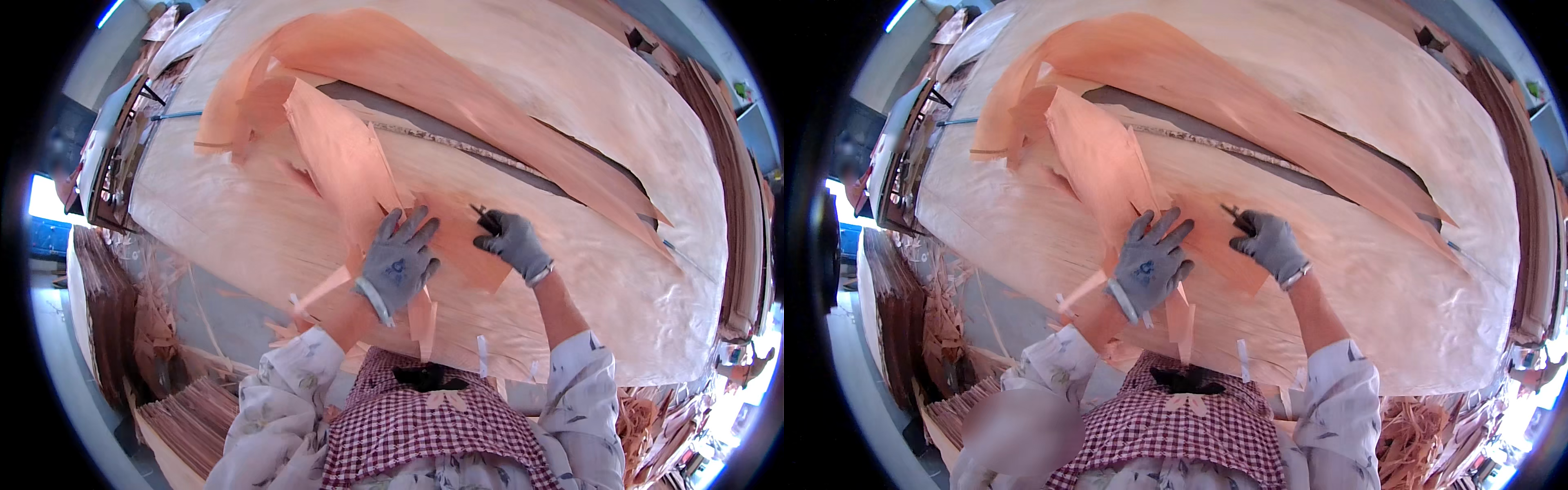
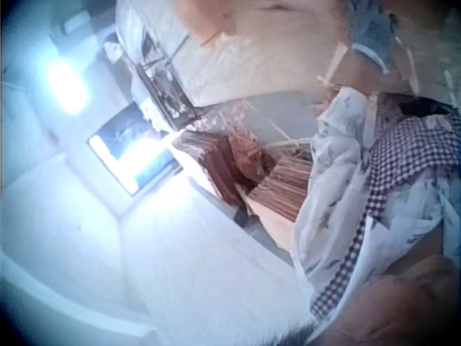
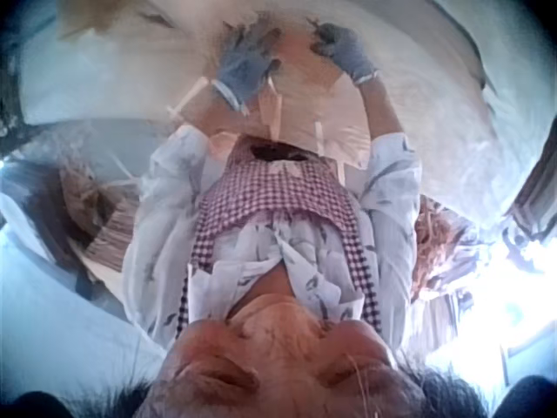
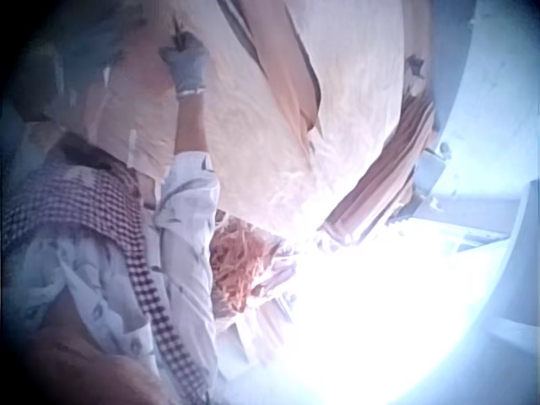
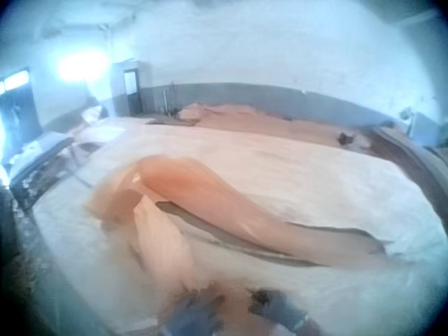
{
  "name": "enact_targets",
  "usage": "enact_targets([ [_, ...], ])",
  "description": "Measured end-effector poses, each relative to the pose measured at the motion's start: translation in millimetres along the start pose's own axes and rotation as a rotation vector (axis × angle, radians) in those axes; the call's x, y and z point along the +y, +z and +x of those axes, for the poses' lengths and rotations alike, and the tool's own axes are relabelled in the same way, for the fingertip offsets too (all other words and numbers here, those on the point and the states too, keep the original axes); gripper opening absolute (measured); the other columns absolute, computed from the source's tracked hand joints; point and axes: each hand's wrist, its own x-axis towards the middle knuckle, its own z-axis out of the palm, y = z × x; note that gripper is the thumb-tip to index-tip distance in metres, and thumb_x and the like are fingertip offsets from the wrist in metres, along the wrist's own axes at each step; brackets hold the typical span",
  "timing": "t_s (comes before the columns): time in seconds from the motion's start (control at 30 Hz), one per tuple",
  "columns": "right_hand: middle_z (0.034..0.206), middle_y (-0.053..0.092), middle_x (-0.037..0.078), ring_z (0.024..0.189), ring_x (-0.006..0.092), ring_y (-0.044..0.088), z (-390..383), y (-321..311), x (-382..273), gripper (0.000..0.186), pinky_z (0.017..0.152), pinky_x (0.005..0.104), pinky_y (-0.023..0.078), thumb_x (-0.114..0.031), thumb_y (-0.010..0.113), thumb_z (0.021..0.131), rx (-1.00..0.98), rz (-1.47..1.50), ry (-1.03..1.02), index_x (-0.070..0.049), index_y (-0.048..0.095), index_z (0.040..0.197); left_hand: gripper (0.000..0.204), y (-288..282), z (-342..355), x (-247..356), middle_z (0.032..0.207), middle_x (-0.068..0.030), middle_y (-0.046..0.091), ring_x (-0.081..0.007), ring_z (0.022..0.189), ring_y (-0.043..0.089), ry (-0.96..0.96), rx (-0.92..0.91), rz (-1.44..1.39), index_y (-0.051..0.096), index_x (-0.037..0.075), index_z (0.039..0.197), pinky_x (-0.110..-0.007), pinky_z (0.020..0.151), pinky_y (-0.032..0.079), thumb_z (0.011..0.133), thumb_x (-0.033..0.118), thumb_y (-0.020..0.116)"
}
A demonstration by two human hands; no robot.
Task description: The person prepares a large wood veneer sheet by applying tape to cracks, trimming edges with a utility knife, and smoothing the surface by hand.
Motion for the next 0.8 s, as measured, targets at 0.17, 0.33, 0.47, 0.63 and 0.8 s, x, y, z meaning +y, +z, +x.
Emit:
enact_targets([
  [0.17, 0.085, 0.066, 0.016, 0.076, 0.0235, 0.063, 23.9, -22.0, 6.6, 0.034, 0.071, 0.0327, 0.048, -0.018, 0.073, 0.067, 0.027, -0.156, 0.038, 0.001, 0.062, 0.093, 0.026, 32.8, 24.4, -16.4, 0.107, -0.0052, 0.062, -0.0237, 0.107, 0.053, -0.123, 0.020, -0.088, 0.064, 0.010, 0.101, -0.042, 0.092, 0.037, 0.078, 0.022, 0.060],
  [0.33, 0.088, 0.064, 0.019, 0.081, 0.0291, 0.062, 18.7, -20.9, 7.7, 0.029, 0.072, 0.0364, 0.048, -0.015, 0.067, 0.074, 0.180, -0.268, -0.075, 0.000, 0.058, 0.098, 0.021, 66.3, 42.4, -28.8, 0.099, -0.0021, 0.062, -0.0228, 0.095, 0.057, -0.164, 0.216, -0.102, 0.063, 0.012, 0.099, -0.039, 0.081, 0.042, 0.078, 0.016, 0.060],
  [0.47, 0.078, 0.062, 0.019, 0.075, 0.0337, 0.062, -5.2, -26.3, -8.0, 0.018, 0.065, 0.0411, 0.048, -0.011, 0.055, 0.085, 0.214, -0.122, -0.120, -0.001, 0.056, 0.100, 0.022, 71.7, 48.8, -29.3, 0.098, -0.0030, 0.061, -0.0245, 0.094, 0.057, -0.274, 0.140, -0.170, 0.062, 0.013, 0.097, -0.039, 0.080, 0.043, 0.076, 0.009, 0.060],
  [0.63, 0.072, 0.064, 0.018, 0.067, 0.0338, 0.064, -5.0, -11.4, -29.4, 0.025, 0.060, 0.0439, 0.048, -0.028, 0.045, 0.092, -0.190, -0.567, -0.026, -0.005, 0.054, 0.097, 0.024, 70.6, 56.0, -30.9, 0.100, -0.0069, 0.060, -0.0285, 0.095, 0.056, -0.386, 0.202, -0.385, 0.062, 0.011, 0.097, -0.041, 0.082, 0.044, 0.074, 0.003, 0.059],
  [0.8, 0.075, 0.065, 0.018, 0.072, 0.0340, 0.065, 17.9, 14.0, -38.1, 0.024, 0.062, 0.0455, 0.049, -0.027, 0.044, 0.091, -0.231, -0.760, -0.069, -0.005, 0.054, 0.095, 0.025, 73.0, 60.1, -38.9, 0.100, -0.0089, 0.060, -0.0306, 0.095, 0.055, -0.385, 0.211, -0.488, 0.062, 0.011, 0.097, -0.040, 0.084, 0.045, 0.074, 0.001, 0.057],
])
